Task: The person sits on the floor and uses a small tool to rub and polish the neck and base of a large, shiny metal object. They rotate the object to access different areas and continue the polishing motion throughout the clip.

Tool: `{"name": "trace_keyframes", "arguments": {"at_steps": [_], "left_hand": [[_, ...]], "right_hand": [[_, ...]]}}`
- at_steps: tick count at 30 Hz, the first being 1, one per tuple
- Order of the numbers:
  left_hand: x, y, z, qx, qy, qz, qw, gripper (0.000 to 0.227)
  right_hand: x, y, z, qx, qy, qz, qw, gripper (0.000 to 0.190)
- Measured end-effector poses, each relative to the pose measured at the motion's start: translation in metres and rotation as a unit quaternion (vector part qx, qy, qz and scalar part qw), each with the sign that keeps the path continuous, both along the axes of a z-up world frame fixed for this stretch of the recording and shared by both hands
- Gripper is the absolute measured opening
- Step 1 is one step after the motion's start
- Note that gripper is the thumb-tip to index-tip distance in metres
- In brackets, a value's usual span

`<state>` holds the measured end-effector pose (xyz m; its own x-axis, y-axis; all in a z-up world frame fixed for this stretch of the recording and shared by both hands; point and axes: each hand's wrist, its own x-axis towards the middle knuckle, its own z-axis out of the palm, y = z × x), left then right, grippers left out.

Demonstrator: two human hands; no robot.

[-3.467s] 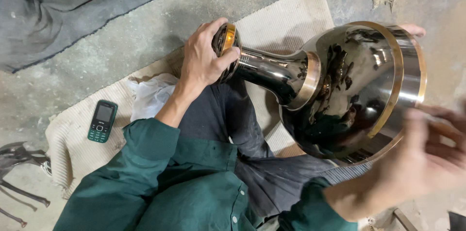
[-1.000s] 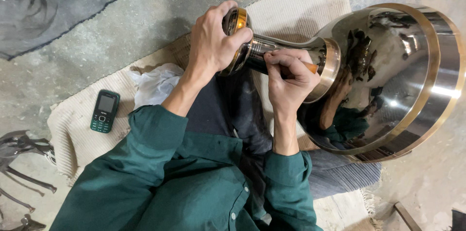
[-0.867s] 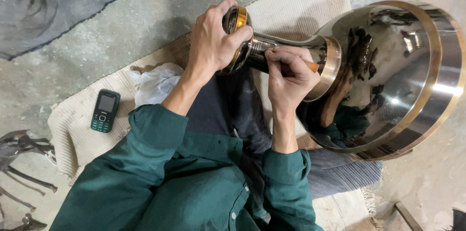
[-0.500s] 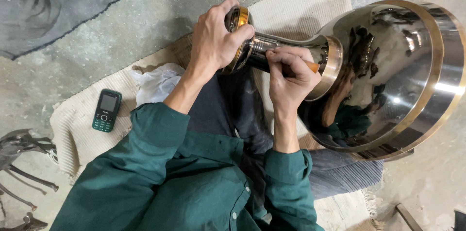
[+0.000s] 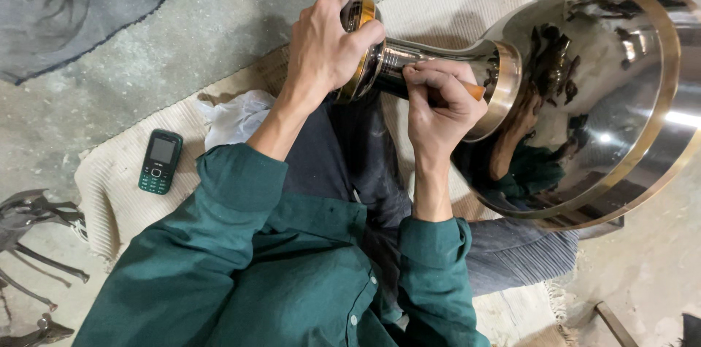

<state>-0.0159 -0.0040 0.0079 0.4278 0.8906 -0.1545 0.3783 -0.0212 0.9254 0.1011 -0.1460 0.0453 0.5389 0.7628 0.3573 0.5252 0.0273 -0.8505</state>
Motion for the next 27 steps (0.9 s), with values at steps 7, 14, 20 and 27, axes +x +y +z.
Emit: {"name": "trace_keyframes", "arguments": {"at_steps": [7,14,20,27], "left_hand": [[0.002,0.003,-0.003,-0.002,0.030,-0.006,1.000,0.083],[0.001,0.003,-0.004,0.015,0.021,-0.007,1.000,0.084],[0.005,0.005,-0.009,-0.057,0.035,-0.015,0.998,0.088],[0.005,0.005,-0.014,-0.030,0.031,-0.020,0.999,0.086]], "right_hand": [[0.003,-0.002,0.004,0.018,-0.045,0.047,0.998,0.016],[0.000,-0.002,-0.002,0.018,-0.033,0.012,0.999,0.017],[0.005,-0.004,0.003,0.021,-0.090,0.055,0.994,0.018],[0.003,-0.004,0.000,0.024,-0.071,0.030,0.997,0.017]]}}
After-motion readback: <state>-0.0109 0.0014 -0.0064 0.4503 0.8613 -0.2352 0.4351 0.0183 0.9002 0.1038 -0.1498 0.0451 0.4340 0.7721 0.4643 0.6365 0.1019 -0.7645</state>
